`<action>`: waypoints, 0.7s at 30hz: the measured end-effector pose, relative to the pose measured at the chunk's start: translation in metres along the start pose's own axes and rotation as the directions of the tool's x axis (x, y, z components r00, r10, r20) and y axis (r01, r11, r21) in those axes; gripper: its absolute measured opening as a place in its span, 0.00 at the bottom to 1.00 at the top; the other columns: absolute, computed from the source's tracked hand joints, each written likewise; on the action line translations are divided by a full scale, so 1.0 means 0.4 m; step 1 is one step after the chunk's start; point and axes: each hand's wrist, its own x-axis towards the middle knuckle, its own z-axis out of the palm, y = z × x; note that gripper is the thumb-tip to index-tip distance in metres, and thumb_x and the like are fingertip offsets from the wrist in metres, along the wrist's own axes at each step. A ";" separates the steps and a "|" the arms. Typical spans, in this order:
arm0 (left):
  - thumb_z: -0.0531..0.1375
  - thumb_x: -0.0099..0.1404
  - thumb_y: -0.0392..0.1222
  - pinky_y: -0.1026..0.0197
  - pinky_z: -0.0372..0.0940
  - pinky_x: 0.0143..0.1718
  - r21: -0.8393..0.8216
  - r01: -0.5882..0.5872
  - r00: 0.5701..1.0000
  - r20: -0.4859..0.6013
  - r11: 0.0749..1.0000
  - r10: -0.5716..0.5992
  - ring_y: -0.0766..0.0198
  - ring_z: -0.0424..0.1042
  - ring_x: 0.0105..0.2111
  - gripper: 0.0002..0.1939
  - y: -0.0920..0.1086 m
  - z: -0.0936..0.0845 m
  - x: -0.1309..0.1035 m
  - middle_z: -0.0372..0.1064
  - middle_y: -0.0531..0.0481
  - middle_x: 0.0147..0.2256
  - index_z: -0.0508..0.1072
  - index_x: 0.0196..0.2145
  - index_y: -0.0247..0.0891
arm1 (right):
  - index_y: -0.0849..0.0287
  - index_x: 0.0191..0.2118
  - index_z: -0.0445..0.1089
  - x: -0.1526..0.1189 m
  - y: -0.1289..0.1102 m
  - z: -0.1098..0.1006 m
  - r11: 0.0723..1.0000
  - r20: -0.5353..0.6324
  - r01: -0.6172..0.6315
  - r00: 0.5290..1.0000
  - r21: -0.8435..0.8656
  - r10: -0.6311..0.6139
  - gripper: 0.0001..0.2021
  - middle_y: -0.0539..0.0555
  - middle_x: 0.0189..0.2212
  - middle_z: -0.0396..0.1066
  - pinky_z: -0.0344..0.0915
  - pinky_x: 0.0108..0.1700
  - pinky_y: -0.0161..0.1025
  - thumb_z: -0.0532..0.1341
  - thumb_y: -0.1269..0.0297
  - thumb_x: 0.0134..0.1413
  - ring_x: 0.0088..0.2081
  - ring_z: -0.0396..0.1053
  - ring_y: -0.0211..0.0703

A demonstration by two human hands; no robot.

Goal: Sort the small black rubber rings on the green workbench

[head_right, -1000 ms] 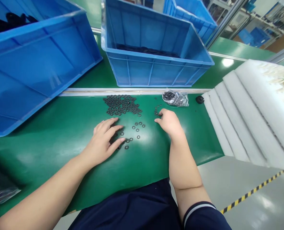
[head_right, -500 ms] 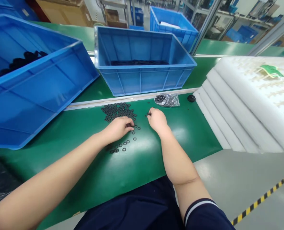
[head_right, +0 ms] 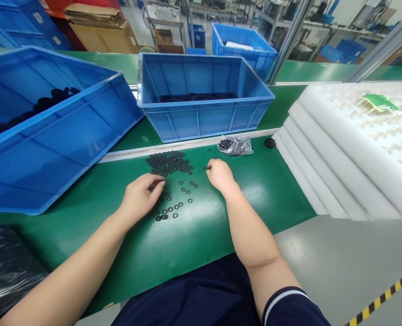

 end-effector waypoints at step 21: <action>0.58 0.64 0.49 0.62 0.63 0.29 -0.333 0.307 0.917 -0.146 0.892 -0.371 0.66 0.66 0.25 0.11 -0.089 -0.049 -0.090 0.71 0.52 0.27 0.75 0.30 0.40 | 0.57 0.32 0.74 -0.064 -0.092 0.020 0.970 0.131 0.210 0.965 0.126 -0.226 0.04 0.49 0.28 0.71 0.64 0.38 0.36 0.65 0.73 0.53 0.31 0.67 0.39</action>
